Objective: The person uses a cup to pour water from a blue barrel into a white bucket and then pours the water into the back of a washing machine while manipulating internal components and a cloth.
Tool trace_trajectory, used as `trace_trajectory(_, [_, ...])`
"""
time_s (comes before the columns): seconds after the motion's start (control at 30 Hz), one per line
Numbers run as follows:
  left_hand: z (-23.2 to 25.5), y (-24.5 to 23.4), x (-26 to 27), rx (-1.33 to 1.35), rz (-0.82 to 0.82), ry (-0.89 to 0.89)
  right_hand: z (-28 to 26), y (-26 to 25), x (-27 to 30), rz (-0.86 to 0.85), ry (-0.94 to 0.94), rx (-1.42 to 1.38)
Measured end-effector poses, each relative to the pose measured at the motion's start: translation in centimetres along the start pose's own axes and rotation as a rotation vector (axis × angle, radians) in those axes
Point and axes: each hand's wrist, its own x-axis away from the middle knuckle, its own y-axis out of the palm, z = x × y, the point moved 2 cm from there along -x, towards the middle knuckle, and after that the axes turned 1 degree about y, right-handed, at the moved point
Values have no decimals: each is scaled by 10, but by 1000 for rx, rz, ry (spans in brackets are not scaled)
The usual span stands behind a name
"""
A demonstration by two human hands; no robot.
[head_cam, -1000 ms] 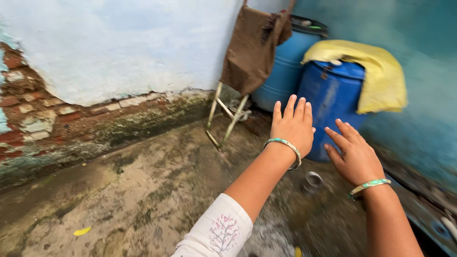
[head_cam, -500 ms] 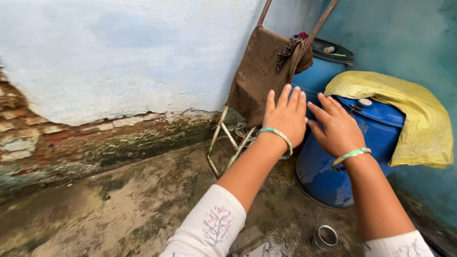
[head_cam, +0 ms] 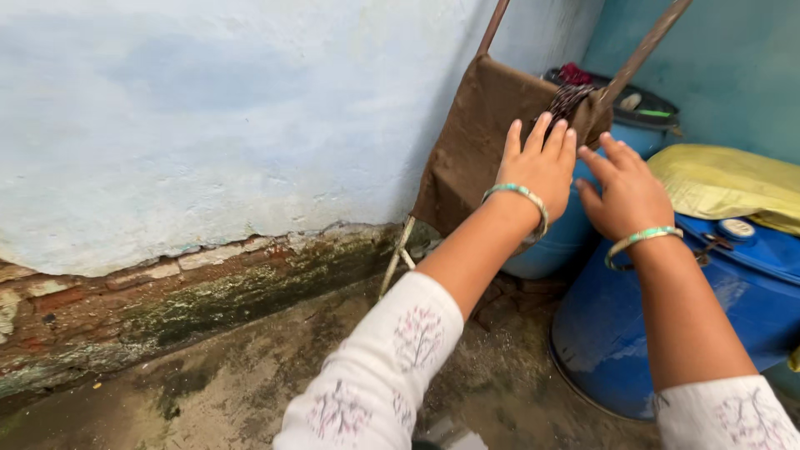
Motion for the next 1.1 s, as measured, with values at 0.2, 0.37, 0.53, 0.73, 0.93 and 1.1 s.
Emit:
trace_trajectory(0.2, [-38,74,-64,31,-102,19,44,87,-47,-90,110,33])
trace_trajectory(0.37, [-58,133,-123,61,-138,7,93,159,-93,-35,77,31])
trace_trajectory(0.53, [-77,206,-180,144,-174,-39,140,227,-136,-24,-1,152])
trace_trajectory(0.73, [-89,296,-222,250,-289,-108,177,287,-167,-65,-62,372])
trace_trajectory(0.93, [-74,355,-266,346,-322,-110,221,337,-192,-127,-102,600])
trace_trajectory(1.1, [-62,357,-289,530,-320,-145,244,341,-203,-28,-15,376])
